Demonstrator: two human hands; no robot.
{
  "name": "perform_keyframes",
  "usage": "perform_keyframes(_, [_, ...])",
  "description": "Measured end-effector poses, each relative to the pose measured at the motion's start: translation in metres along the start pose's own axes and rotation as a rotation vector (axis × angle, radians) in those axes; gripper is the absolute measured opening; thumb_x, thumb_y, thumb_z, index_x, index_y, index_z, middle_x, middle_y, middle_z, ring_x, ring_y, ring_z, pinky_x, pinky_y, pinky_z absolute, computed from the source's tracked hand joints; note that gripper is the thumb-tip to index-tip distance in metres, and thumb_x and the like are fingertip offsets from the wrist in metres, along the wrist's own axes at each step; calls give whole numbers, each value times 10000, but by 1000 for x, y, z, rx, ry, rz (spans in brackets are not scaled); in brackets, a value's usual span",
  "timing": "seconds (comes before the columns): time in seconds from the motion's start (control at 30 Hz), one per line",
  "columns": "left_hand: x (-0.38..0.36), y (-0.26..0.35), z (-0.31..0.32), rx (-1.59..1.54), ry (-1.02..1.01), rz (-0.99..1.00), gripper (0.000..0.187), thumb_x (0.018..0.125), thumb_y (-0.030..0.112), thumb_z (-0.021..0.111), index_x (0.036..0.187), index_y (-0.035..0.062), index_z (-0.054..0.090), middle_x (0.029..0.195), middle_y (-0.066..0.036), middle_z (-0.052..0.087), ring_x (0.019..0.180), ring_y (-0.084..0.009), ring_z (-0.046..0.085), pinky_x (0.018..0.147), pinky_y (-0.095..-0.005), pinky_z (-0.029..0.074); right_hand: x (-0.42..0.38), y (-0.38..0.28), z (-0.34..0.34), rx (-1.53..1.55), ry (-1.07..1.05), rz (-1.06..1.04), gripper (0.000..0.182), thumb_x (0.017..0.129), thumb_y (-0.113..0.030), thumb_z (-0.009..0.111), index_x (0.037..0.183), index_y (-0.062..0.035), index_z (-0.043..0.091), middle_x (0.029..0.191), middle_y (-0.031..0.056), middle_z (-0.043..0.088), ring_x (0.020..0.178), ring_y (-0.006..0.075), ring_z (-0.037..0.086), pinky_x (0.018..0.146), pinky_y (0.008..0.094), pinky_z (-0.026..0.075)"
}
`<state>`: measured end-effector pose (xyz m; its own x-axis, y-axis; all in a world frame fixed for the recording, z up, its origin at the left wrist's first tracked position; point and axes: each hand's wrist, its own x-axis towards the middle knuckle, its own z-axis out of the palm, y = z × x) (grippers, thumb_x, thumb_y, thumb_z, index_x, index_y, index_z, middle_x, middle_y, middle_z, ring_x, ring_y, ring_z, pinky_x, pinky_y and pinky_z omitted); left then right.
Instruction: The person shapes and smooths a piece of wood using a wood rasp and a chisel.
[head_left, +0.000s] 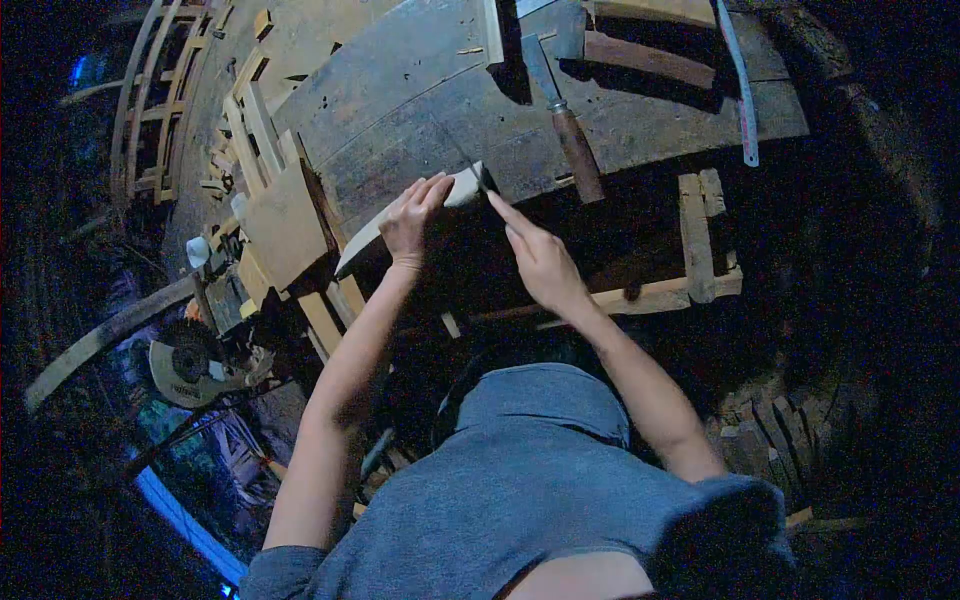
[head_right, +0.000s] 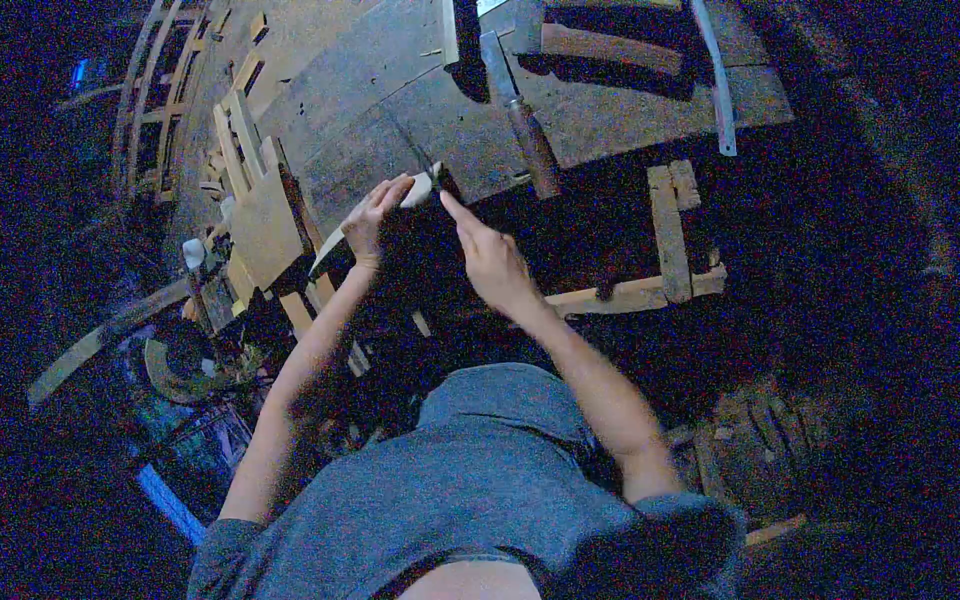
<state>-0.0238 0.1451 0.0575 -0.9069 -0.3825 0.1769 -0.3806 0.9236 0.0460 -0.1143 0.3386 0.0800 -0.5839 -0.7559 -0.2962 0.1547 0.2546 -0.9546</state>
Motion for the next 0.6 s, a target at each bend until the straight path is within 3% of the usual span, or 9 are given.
perform_keyframes(0.1, [-5, 3, -3, -7, -18, -16, 195, 849, 243, 587, 1027, 260, 666, 1066, 55, 680, 981, -182, 660, 745, -310, 553, -12, 4, 1, 22, -46, 35, 416, 968, -108, 396, 1383, -124, 422, 1318, 205, 506, 1250, 343, 454, 998, 355, 401])
perform_keyframes(0.17, [-4, 5, -3, -6, -6, -10, 199, 849, 243, 587, 1032, 258, 665, 1070, 52, 679, 988, -184, 657, 749, -309, 552, 19, 18, 7, -26, 67, -174, 425, 960, -137, 394, 1384, -155, 417, 1249, 216, 525, 1128, 375, 514, 898, 450, 470])
perform_keyframes(0.2, [-4, 5, -4, -22, -15, -11, 206, 848, 237, 586, 1038, 254, 662, 1080, 49, 677, 994, -189, 654, 760, -311, 550, 28, 11, 2, -8, -70, 80, 427, 969, -106, 393, 1396, -107, 398, 1368, 188, 469, 1281, 311, 432, 1032, 353, 373])
perform_keyframes(0.4, [-3, 3, -3, -18, -43, -21, 240, 842, 208, 577, 1066, 245, 655, 1115, 29, 666, 1007, -208, 648, 799, -320, 539, -17, -9, -5, 40, -79, 44, 417, 974, -119, 382, 1390, -89, 405, 1347, 199, 488, 1276, 305, 446, 1038, 348, 364])
perform_keyframes(0.5, [-3, 4, -3, -8, -42, -8, 245, 849, 213, 576, 1076, 263, 654, 1118, 32, 665, 1013, -194, 647, 785, -313, 543, 5, 14, 2, 91, -36, -84, 424, 975, -118, 376, 1397, -94, 399, 1363, 201, 472, 1284, 295, 442, 1044, 345, 357])
perform_keyframes(0.6, [-5, 0, -1, 28, -28, 10, 242, 855, 223, 576, 1078, 276, 654, 1112, 42, 666, 1005, -182, 651, 762, -306, 550, 23, 17, 5, 46, -28, -17, 427, 977, -112, 366, 1402, -92, 397, 1372, 208, 464, 1282, 271, 451, 1045, 323, 347])
